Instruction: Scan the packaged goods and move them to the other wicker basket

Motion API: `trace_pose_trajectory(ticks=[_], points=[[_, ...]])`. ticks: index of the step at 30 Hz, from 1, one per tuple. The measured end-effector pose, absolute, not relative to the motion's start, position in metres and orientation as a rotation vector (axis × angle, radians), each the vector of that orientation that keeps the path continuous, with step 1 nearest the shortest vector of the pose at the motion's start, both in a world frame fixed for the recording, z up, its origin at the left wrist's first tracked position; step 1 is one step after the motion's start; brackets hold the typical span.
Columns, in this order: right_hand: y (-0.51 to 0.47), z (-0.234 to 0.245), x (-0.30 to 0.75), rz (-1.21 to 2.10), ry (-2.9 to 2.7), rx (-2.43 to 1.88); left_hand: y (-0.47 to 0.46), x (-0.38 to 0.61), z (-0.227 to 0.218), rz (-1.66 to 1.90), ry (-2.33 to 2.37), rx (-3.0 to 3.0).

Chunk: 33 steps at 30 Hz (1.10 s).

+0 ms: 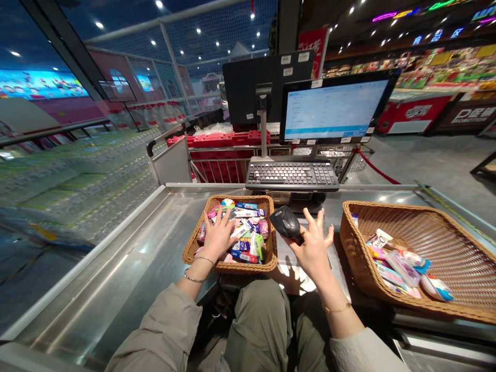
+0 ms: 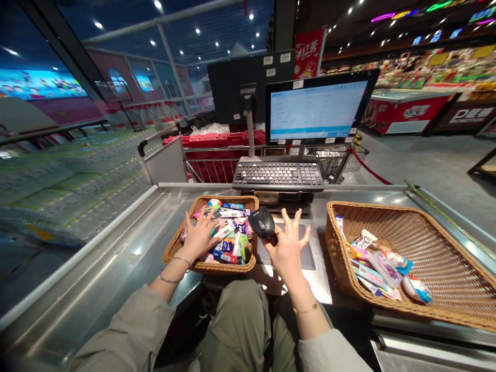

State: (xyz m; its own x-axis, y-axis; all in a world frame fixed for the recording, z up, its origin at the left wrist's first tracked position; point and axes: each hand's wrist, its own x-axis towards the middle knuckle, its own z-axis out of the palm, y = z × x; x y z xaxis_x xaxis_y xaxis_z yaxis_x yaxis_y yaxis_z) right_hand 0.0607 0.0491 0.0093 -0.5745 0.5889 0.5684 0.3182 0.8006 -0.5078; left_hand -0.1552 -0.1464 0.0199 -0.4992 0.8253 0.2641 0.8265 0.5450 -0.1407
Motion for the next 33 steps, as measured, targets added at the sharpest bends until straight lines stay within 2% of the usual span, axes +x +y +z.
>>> trace_pose_trajectory(ticks=[33], points=[[0.048,0.01,0.061,0.448,-2.222,-0.662,-0.16,-0.152,0.019,0.015,-2.451,-1.483]])
